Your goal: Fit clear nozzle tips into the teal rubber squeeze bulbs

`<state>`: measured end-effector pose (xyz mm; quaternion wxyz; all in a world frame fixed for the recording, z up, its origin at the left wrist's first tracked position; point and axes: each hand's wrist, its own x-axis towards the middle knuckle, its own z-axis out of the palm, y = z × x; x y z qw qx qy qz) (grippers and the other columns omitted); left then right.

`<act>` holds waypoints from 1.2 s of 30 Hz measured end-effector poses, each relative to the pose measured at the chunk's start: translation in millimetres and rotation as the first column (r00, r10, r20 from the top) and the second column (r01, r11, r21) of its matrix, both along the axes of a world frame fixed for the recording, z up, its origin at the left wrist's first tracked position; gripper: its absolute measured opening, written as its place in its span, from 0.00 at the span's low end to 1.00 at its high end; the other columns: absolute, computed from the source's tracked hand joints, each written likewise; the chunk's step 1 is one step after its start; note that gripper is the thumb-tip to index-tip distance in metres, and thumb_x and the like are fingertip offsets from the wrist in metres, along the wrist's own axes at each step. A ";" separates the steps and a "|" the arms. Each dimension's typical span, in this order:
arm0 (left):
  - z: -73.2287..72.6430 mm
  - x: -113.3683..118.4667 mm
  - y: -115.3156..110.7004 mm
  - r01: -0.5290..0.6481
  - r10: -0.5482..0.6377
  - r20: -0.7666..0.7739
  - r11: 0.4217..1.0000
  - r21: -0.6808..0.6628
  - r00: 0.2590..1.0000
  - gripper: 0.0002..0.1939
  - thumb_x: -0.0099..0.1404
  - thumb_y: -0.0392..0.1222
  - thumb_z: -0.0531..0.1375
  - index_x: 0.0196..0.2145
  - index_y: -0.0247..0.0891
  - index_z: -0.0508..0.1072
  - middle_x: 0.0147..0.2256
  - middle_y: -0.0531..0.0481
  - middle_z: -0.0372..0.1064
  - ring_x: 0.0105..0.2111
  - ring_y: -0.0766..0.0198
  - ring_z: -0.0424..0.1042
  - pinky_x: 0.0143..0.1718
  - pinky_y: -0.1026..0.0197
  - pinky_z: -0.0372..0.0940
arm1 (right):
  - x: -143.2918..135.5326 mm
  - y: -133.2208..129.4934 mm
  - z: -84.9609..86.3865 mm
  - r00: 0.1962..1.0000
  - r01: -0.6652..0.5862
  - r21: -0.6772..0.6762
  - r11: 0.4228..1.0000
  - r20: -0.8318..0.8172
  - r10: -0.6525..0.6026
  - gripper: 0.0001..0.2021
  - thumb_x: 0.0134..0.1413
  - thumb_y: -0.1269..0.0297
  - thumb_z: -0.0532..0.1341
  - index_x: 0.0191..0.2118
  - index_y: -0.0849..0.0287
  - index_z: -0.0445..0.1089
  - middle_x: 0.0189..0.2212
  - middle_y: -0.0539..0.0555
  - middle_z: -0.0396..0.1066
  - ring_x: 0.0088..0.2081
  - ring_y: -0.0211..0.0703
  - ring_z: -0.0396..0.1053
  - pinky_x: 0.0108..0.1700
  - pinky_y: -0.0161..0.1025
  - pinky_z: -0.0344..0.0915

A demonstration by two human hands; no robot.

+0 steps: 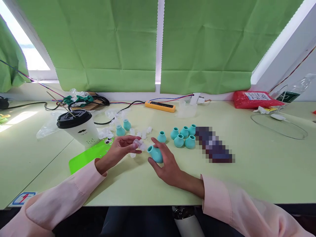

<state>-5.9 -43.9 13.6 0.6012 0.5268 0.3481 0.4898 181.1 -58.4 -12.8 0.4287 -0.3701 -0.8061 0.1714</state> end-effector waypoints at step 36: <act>-2.1 2.7 -7.9 0.068 -0.017 -0.309 0.986 0.153 0.951 0.15 0.43 0.37 0.65 0.32 0.32 0.75 0.29 0.47 0.73 0.27 0.61 0.71 0.29 0.62 0.68 | 0.7 2.6 19.4 0.965 -0.261 -0.469 0.844 -0.125 0.229 0.11 0.44 0.68 0.57 0.33 0.56 0.52 0.26 0.46 0.61 0.23 0.32 0.60 0.24 0.31 0.59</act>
